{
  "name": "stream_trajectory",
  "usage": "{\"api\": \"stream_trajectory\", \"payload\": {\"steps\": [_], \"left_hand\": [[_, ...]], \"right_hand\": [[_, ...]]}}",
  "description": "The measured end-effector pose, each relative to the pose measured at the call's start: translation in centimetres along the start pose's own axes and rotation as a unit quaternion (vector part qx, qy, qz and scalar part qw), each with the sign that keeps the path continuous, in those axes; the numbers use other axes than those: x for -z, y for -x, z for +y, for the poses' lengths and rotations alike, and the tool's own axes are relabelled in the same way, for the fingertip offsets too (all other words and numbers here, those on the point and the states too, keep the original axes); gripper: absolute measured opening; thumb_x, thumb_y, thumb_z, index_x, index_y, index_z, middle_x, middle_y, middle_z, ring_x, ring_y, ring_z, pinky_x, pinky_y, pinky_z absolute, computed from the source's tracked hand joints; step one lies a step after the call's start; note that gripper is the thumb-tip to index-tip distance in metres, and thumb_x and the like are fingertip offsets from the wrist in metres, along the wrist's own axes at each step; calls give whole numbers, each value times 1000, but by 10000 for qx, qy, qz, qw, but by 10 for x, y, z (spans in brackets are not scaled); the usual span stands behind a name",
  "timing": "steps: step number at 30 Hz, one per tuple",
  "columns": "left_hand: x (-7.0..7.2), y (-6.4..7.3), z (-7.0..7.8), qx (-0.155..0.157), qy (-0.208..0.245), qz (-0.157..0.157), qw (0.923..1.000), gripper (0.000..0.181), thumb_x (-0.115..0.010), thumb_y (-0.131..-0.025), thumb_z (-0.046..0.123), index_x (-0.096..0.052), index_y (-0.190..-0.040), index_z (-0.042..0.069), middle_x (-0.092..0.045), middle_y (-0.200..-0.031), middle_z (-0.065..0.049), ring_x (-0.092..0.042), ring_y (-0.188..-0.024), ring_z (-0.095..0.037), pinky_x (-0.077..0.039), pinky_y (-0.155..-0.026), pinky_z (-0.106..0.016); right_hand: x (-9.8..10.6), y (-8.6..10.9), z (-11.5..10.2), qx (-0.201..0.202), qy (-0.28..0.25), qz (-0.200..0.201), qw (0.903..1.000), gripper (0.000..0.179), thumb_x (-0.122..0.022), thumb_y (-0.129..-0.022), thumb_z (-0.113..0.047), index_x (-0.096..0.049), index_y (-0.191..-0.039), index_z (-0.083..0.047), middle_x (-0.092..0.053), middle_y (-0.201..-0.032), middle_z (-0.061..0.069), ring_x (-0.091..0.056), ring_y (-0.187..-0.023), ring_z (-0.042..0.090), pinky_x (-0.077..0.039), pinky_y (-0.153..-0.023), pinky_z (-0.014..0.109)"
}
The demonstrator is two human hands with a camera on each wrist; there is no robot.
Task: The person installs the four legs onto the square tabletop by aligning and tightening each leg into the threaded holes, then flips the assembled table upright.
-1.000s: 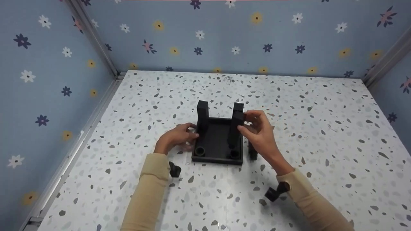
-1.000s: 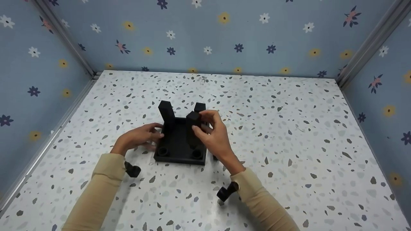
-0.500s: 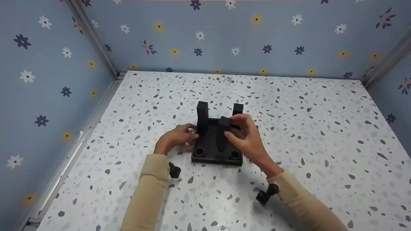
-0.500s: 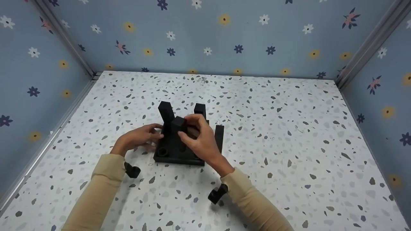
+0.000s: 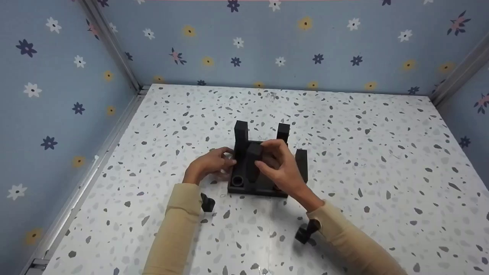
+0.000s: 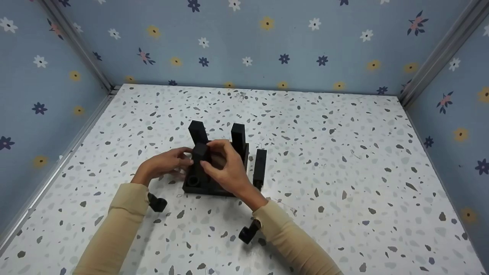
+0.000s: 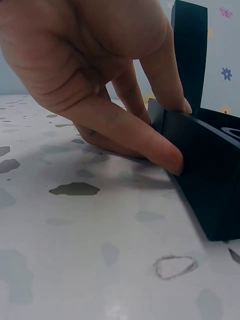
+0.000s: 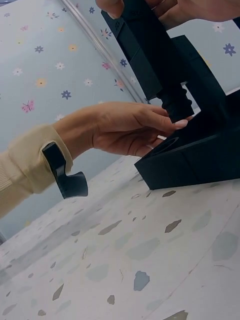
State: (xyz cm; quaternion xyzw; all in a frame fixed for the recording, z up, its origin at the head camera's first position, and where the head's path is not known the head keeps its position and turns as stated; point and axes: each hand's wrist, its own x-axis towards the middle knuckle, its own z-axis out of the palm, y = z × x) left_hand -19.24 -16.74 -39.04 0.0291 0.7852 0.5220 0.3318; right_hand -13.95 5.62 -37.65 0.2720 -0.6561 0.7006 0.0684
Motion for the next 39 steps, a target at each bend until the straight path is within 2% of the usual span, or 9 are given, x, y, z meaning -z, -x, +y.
{"api": "stream_trajectory", "payload": {"steps": [2, 3, 4, 6, 13, 20, 29, 33, 39], "left_hand": [[-1, -24, -15, 270, -67, 315, 9991, 47, -61, -94, 24, -45, -137, 12, -59, -112, -12, -61, -98, -22, -53, -82, -32], [-1, -36, -23, 356, -118, 435, 9984, 48, -58, -96, 21, -42, -140, 10, -58, -114, -14, -61, -100, -25, -53, -82, -34], [-2, -44, -30, 429, -75, 604, 9972, 46, -58, -95, 19, -44, -139, 13, -58, -112, -12, -61, -97, -23, -53, -79, -33], [-1, -50, -35, 433, -81, 639, 9970, 46, -58, -95, 19, -44, -139, 14, -58, -112, -12, -61, -95, -22, -54, -76, -31], [2, -52, -38, 414, 35, 501, 9979, 45, -55, -96, 18, -44, -139, 18, -58, -116, -11, -62, -98, -21, -55, -78, -31], [2, -51, -38, 302, 11, 525, 9982, 43, -56, -94, 15, -46, -137, 17, -60, -103, -8, -61, -91, -19, -53, -74, -29], [3, -50, -37, 261, 160, 513, 9982, 57, -54, -86, -2, -43, -139, 14, -61, -100, -9, -60, -88, -19, -55, -75, -30], [2, -49, -37, 258, 185, 520, 9981, 57, -55, -84, -3, -45, -138, 14, -60, -100, -10, -60, -87, -19, -54, -74, -29], [2, -51, -38, 206, 188, 526, 9982, 55, -56, -85, -2, -45, -138, 12, -59, -105, -11, -61, -84, -19, -55, -72, -30]], "right_hand": [[6, -1, 22, -288, 1, -150, 9995, 38, -63, -84, 11, -44, -116, 9, -53, -113, 15, -58, -104, 18, -52, -93, 31], [9, -1, 33, -354, -52, -224, 9991, 40, -65, -84, 9, -44, -118, 9, -53, -115, 18, -58, -107, 22, -51, -95, 35], [10, -1, 43, -311, -148, -339, 9988, 42, -66, -84, 7, -43, -119, 7, -52, -117, 19, -58, -109, 24, -51, -96, 37], [8, -1, 54, -263, -307, -399, 9984, 43, -68, -84, 4, -44, -120, 5, -52, -118, 20, -58, -110, 28, -51, -96, 40], [-3, -1, 62, -261, -577, -405, 9972, 43, -67, -82, 9, -45, -119, 4, -52, -119, 18, -58, -111, 29, -49, -99, 39], [-8, -3, 66, -234, -492, -378, 9978, 44, -68, -81, 10, -46, -119, 5, -52, -119, 18, -58, -112, 28, -50, -97, 39], [-15, -6, 72, -165, -493, -374, 9979, 43, -67, -81, 11, -46, -118, 5, -53, -118, 20, -59, -112, 29, -51, -96, 39], [-18, -5, 70, -213, -454, -414, 9979, 43, -66, -80, 13, -45, -118, 6, -53, -118, 21, -58, -112, 28, -50, -97, 39], [-22, -1, 54, -96, -283, -581, 9979, 41, -66, -80, 14, -44, -115, 10, -53, -113, 23, -59, -107, 23, -51, -95, 40]]}}
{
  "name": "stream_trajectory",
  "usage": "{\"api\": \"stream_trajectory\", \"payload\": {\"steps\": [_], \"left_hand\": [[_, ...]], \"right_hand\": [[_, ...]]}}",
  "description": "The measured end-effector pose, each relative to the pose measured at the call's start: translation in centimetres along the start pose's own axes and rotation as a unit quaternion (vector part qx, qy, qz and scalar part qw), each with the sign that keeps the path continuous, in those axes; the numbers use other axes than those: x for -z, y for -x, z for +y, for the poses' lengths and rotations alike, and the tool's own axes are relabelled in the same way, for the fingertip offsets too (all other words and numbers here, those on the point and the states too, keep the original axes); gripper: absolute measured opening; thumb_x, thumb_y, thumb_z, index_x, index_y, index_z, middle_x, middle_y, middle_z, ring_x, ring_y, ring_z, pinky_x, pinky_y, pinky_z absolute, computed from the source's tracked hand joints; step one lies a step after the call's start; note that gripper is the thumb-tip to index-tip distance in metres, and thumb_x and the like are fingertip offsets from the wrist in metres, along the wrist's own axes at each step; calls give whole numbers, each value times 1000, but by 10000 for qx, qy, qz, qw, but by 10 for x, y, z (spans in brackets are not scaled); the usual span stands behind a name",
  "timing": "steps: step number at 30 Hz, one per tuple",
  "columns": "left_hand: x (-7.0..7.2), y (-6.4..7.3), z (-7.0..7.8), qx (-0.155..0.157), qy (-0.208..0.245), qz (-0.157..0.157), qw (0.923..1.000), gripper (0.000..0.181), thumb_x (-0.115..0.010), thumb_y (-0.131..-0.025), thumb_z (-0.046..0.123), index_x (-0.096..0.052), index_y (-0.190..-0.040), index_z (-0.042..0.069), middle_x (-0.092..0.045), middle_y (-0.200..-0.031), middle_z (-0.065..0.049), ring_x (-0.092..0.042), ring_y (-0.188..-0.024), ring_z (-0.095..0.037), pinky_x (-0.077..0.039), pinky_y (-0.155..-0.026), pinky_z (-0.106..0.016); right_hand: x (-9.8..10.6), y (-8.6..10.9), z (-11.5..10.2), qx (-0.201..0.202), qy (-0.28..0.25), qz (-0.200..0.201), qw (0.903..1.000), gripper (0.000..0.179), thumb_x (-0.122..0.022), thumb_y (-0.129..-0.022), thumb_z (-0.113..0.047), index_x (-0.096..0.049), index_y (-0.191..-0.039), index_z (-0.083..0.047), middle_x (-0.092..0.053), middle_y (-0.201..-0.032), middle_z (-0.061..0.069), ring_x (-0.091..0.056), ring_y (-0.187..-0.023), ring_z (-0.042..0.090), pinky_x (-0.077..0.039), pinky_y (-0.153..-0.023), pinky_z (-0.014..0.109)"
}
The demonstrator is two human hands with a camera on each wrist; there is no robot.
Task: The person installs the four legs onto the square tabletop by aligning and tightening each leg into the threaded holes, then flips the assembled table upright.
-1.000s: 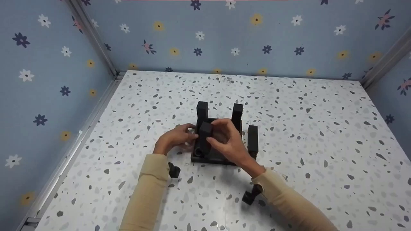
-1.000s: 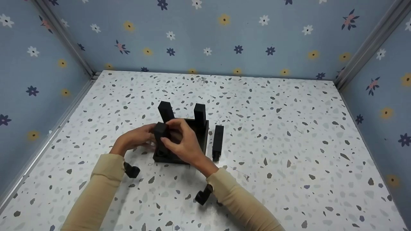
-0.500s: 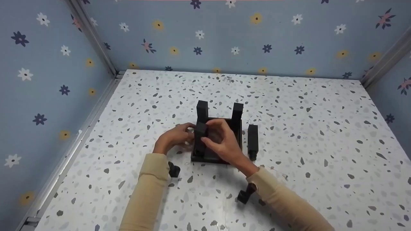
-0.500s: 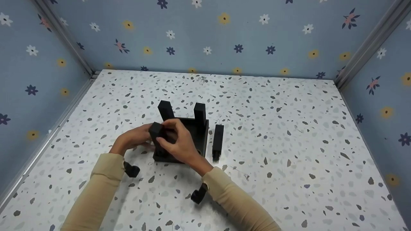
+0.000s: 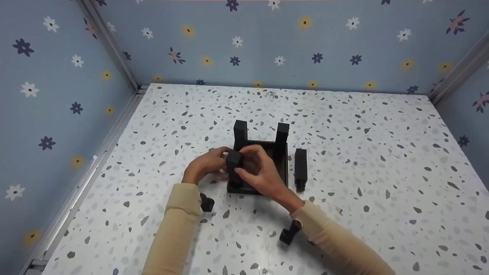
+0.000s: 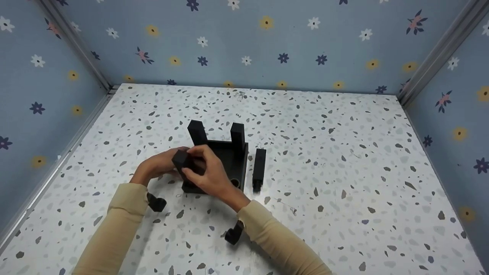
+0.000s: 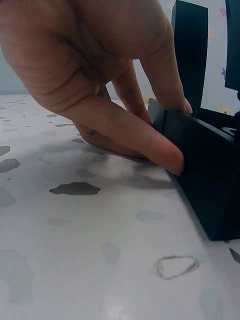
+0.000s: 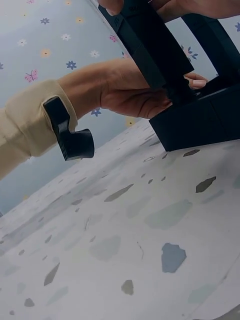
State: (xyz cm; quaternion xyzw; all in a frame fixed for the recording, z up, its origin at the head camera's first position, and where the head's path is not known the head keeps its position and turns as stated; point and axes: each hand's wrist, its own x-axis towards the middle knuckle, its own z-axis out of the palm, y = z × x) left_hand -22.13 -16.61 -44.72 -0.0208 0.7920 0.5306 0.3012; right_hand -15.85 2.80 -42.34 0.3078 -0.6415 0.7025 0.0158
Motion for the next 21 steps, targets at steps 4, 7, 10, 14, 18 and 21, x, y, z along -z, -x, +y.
{"api": "stream_trajectory", "payload": {"steps": [4, 7, 10, 14, 18, 21], "left_hand": [[0, 0, 1, 61, -160, 75, 9998, 58, -56, -84, -1, -44, -139, 14, -58, -109, -11, -62, -84, -18, -55, -71, -29], [0, 0, 2, 87, -213, 106, 9997, 58, -56, -84, 0, -44, -139, 14, -58, -110, -12, -62, -84, -19, -55, -70, -28], [0, 0, 2, 59, -234, 113, 9996, 60, -56, -83, -2, -44, -140, 13, -57, -112, -13, -62, -85, -20, -55, -71, -29], [1, 0, 2, 28, -217, 84, 9997, 61, -56, -83, -3, -43, -140, 13, -57, -114, -14, -62, -86, -20, -56, -72, -29], [1, 1, 2, -32, -202, 34, 9998, 60, -55, -84, -3, -43, -141, 11, -57, -116, -15, -62, -85, -19, -56, -72, -29], [1, 1, 2, -122, -323, 20, 9994, 58, -56, -85, 0, -43, -141, 10, -57, -117, -15, -62, -84, -19, -56, -70, -28]], "right_hand": [[-1, 1, -3, 1, 128, -44, 9999, 40, -66, -81, 13, -45, -115, 10, -54, -112, 23, -59, -105, 24, -52, -93, 40], [-1, 1, -2, -11, 149, -84, 9999, 40, -66, -81, 13, -44, -115, 10, -55, -112, 23, -59, -105, 27, -52, -93, 40], [-1, 1, -1, -40, 109, -103, 9999, 41, -65, -81, 13, -44, -115, 10, -55, -113, 24, -59, -108, 29, -51, -95, 40], [-1, 1, -1, -51, 108, -104, 9999, 42, -65, -80, 13, -44, -116, 10, -54, -115, 23, -58, -111, 29, -50, -97, 39], [-2, 1, -2, -54, 30, -167, 9998, 41, -65, -82, 13, -42, -116, 11, -53, -119, 24, -56, -115, 32, -48, -100, 40], [-2, 1, -4, -121, -60, -231, 9996, 38, -64, -85, 9, -41, -115, 10, -52, -124, 25, -54, -120, 33, -45, -103, 42]]}}
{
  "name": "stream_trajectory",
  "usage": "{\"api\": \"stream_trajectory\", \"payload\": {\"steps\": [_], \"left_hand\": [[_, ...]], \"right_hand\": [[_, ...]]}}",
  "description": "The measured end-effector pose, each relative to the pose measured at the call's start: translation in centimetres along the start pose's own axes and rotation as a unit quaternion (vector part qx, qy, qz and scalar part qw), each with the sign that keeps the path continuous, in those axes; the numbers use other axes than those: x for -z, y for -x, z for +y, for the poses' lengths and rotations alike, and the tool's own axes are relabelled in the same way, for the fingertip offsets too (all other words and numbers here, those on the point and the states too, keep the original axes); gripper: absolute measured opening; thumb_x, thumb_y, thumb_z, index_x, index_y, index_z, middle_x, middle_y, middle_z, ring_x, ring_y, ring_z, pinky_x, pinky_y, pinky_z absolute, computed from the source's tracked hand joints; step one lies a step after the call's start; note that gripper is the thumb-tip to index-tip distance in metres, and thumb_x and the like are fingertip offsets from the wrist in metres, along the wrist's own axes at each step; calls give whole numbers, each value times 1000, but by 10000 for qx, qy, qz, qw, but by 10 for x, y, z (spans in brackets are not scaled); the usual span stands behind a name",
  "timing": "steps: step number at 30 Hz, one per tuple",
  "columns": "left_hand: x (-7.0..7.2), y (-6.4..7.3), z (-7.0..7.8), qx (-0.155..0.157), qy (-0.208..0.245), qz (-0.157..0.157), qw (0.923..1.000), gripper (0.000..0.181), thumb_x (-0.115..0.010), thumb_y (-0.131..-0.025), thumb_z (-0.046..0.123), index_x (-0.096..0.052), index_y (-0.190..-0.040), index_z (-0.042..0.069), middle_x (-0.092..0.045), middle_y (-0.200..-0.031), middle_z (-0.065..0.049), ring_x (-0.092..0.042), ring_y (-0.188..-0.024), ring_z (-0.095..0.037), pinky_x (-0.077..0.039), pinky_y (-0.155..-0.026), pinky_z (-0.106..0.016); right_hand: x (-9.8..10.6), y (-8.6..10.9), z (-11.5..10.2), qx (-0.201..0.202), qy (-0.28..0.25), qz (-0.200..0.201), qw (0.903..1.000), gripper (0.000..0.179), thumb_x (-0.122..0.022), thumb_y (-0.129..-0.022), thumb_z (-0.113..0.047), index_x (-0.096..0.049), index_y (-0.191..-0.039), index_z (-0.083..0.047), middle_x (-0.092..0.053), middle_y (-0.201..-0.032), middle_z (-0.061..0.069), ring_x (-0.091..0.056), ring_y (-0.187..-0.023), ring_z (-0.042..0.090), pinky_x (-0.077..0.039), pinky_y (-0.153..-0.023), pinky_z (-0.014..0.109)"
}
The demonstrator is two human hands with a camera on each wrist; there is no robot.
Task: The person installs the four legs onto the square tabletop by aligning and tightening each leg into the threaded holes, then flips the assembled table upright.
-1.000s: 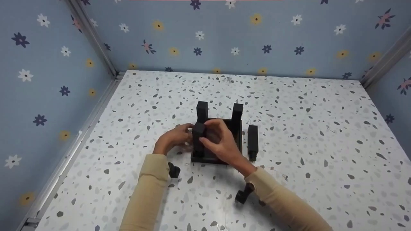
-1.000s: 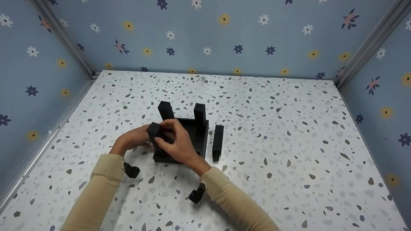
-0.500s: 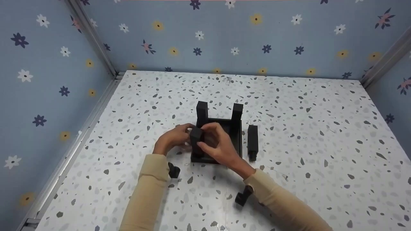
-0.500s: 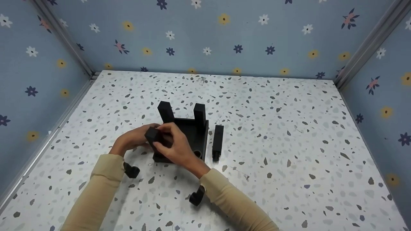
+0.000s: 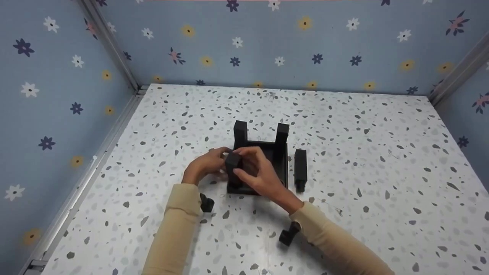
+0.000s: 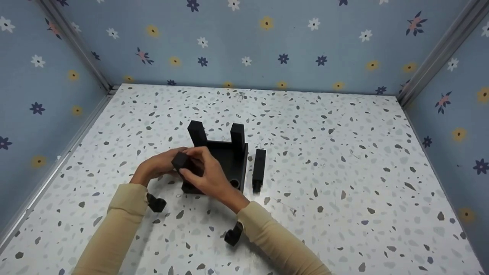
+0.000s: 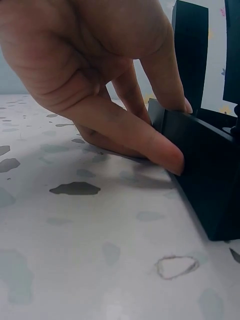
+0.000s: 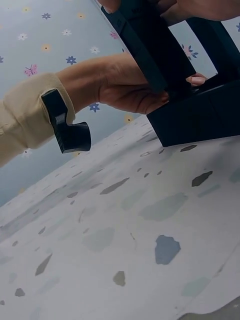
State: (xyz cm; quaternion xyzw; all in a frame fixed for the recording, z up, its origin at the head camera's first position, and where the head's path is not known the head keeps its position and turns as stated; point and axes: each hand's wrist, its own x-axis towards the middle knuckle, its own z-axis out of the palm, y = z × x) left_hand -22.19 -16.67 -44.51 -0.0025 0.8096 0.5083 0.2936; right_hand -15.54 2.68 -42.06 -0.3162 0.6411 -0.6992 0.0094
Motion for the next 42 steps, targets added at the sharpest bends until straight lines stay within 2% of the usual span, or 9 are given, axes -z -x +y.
{"api": "stream_trajectory", "payload": {"steps": [7, 11, 15, 19, 22, 25, 29, 34, 42], "left_hand": [[0, 0, -1, -66, -169, -32, 9998, 60, -59, -86, -1, -41, -142, 10, -55, -124, -18, -62, -88, -20, -55, -70, -28], [0, 0, -1, -92, -142, -2, 9999, 58, -61, -85, -1, -43, -140, 11, -54, -127, -15, -60, -95, -22, -55, -71, -30], [1, -1, -1, -370, -409, 12, 9985, 62, -67, -76, -8, -48, -133, 9, -54, -130, -11, -55, -107, -23, -52, -84, -33], [3, -2, 0, -762, -945, 11, 9926, 77, -73, -62, -17, -50, -131, 9, -56, -130, -10, -54, -113, -25, -46, -99, -37], [3, -3, -1, -891, -1096, -16, 9900, 80, -72, -63, -17, -49, -134, 10, -55, -131, -10, -54, -116, -26, -45, -102, -38], [3, -3, -1, -728, -842, -60, 9938, 71, -69, -74, -8, -47, -138, 12, -53, -135, -10, -55, -116, -26, -51, -92, -37], [1, -2, -2, -294, -218, -51, 9993, 58, -61, -87, 4, -43, -141, 15, -50, -137, -10, -58, -108, -26, -56, -76, -34], [0, 1, 0, -99, 9, 39, 9999, 55, -54, -86, 0, -45, -138, 13, -55, -129, -13, -62, -95, -22, -56, -74, -31], [-1, 1, -1, 160, 184, 17, 9997, 58, -52, -87, 1, -41, -142, 15, -57, -114, -12, -61, -90, -19, -54, -76, -29]], "right_hand": [[-1, -1, -2, -326, -138, 10, 9994, 37, -63, -87, 5, -39, -115, 9, -55, -125, 25, -53, -122, 31, -44, -104, 44], [0, -3, -3, -516, -122, -115, 9985, 46, -64, -87, 3, -37, -124, 8, -53, -128, 23, -52, -123, 29, -41, -107, 44], [1, -4, -4, -703, -3, -297, 9971, 55, -65, -88, -2, -37, -135, 3, -51, -134, 18, -49, -126, 25, -40, -108, 42], [2, -8, 4, -644, 60, -492, 9967, 56, -65, -89, -3, -39, -139, 1, -50, -137, 17, -49, -127, 24, -41, -107, 39], [3, -12, 15, -504, 87, -601, 9969, 55, -65, -90, -6, -41, -139, 0, -50, -137, 18, -50, -127, 22, -42, -107, 35], [4, -15, 22, -377, 90, -626, 9973, 52, -66, -90, -12, -45, -136, 1, -51, -135, 19, -52, -125, 21, -43, -105, 34], [5, -16, 23, -351, 36, -608, 9975, 52, -68, -90, -17, -46, -133, 3, -53, -130, 21, -56, -120, 21, -46, -103, 35], [9, -15, 21, -587, -23, -420, 9974, 49, -68, -88, -9, -49, -131, 1, -52, -129, 25, -57, -118, 24, -47, -101, 36], [9, -11, 0, -714, 417, -18, 9966, 39, -70, -85, -4, -53, -120, 4, -61, -114, 17, -61, -103, 22, -53, -91, 34]]}}
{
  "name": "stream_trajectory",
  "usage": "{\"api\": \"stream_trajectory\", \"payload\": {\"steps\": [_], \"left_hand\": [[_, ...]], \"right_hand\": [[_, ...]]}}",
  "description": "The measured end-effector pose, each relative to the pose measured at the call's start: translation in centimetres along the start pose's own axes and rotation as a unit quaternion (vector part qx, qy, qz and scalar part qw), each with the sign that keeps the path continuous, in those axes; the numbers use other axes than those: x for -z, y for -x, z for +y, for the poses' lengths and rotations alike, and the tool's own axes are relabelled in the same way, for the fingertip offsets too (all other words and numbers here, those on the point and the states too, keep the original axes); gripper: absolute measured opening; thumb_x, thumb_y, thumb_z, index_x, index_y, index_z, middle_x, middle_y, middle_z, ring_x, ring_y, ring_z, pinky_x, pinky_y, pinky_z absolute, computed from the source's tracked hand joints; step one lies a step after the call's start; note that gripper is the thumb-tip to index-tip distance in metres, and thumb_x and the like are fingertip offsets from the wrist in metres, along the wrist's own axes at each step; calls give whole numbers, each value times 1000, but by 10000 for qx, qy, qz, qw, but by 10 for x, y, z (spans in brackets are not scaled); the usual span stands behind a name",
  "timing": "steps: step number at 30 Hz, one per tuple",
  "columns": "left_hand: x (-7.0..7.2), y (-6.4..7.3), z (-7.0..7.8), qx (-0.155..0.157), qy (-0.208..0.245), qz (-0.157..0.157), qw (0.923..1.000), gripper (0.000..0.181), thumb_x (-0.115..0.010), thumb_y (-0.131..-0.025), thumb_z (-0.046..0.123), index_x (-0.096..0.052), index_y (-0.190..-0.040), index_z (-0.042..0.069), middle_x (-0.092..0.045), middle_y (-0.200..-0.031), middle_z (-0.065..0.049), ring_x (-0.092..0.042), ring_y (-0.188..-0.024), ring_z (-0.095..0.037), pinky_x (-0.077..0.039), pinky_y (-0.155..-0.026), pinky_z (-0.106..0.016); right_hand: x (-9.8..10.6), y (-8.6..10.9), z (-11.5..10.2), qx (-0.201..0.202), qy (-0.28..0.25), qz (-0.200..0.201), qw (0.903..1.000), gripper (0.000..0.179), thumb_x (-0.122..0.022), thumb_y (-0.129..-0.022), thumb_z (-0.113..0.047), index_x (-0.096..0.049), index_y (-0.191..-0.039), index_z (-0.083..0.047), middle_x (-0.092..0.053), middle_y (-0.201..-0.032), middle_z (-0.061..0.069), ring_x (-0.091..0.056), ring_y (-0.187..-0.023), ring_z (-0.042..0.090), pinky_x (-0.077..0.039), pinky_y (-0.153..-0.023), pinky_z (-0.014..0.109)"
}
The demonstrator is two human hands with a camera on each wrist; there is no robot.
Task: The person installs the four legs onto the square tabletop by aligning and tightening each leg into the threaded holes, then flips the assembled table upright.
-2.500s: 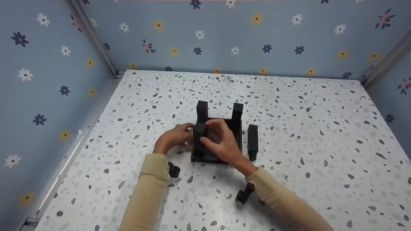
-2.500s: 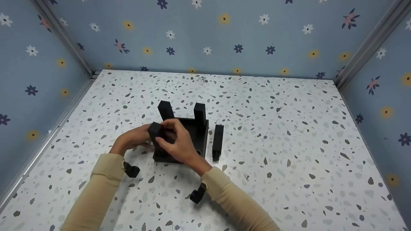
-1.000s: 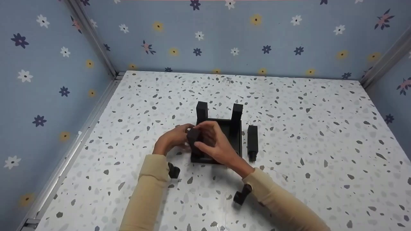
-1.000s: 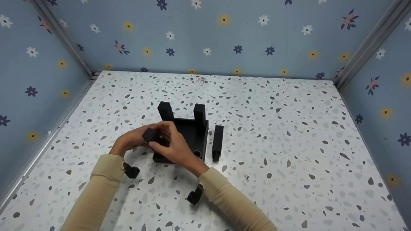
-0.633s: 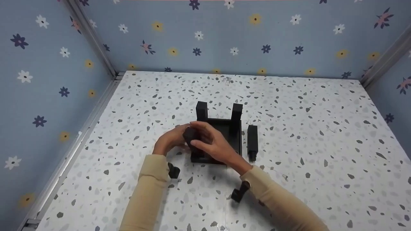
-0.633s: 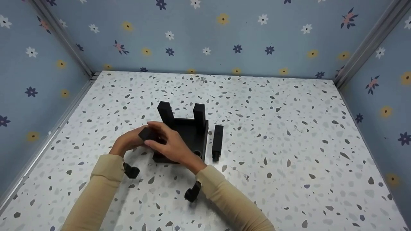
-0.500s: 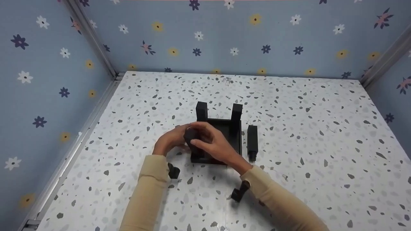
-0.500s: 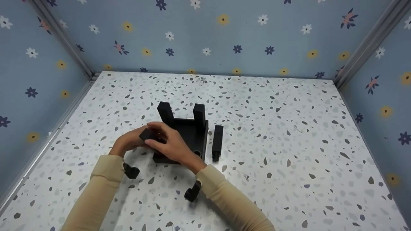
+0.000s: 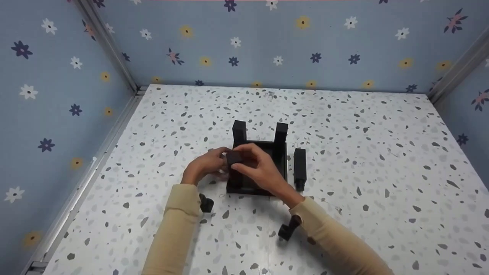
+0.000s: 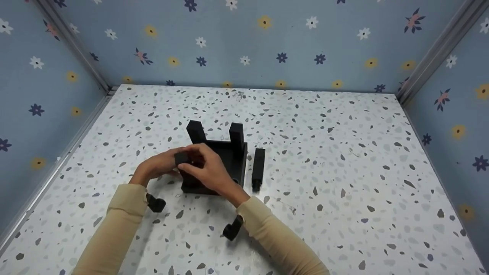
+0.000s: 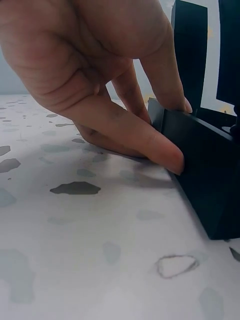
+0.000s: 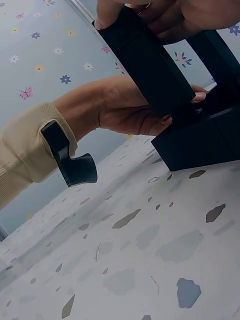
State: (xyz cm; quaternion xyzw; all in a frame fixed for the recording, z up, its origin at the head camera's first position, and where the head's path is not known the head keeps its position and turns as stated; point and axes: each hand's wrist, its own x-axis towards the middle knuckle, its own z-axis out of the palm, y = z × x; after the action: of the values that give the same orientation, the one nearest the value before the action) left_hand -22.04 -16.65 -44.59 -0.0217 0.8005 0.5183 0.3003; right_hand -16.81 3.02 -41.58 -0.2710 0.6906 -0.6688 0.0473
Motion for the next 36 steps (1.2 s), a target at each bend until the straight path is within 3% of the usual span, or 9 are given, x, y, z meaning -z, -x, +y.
{"api": "stream_trajectory", "payload": {"steps": [7, 16, 22, 25, 33, 36], "left_hand": [[0, -1, 0, 70, -100, 74, 9999, 61, -51, -84, 1, -41, -142, 16, -57, -116, -11, -60, -96, -21, -52, -79, -30], [-1, 0, 1, 33, -166, 90, 9998, 60, -53, -83, -1, -44, -140, 16, -58, -114, -12, -61, -95, -20, -54, -77, -29], [-1, 1, 2, 88, -188, 105, 9997, 57, -52, -88, 3, -42, -142, 16, -60, -111, -12, -62, -94, -20, -55, -78, -30], [-1, 1, 2, 80, -180, 78, 9998, 54, -51, -90, 4, -41, -142, 16, -60, -112, -12, -62, -94, -20, -55, -79, -31], [-1, 2, 1, -51, -105, 42, 9999, 45, -45, -97, 12, -41, -142, 14, -57, -114, -13, -62, -93, -20, -57, -76, -32], [-1, 2, 1, -84, -115, 39, 9999, 42, -45, -99, 15, -41, -141, 13, -57, -115, -13, -62, -93, -20, -57, -75, -31]], "right_hand": [[-3, 3, -6, 59, 200, 235, 9995, 35, -74, -82, -5, -53, -110, 1, -62, -106, 14, -61, -98, 17, -54, -86, 31], [-7, 6, -8, 316, 653, 377, 9966, 39, -76, -80, -8, -51, -108, 2, -61, -104, 13, -59, -94, 16, -52, -83, 33], [-6, 5, 4, 300, -189, -16, 9994, 29, -65, -90, -5, -47, -111, 4, -57, -121, 19, -57, -112, 22, -47, -99, 41], [-4, 4, 14, 256, -450, -234, 9984, 24, -57, -94, -6, -46, -114, 3, -56, -125, 19, -53, -121, 24, -43, -105, 37], [1, 4, 21, 159, -668, -820, 9943, 37, -57, -95, -11, -47, -128, 4, -51, -131, 26, -55, -119, 24, -47, -100, 34], [1, 3, 22, 78, -623, -835, 9945, 40, -58, -95, -8, -47, -130, 5, -52, -131, 21, -57, -115, 23, -50, -97, 34]]}}
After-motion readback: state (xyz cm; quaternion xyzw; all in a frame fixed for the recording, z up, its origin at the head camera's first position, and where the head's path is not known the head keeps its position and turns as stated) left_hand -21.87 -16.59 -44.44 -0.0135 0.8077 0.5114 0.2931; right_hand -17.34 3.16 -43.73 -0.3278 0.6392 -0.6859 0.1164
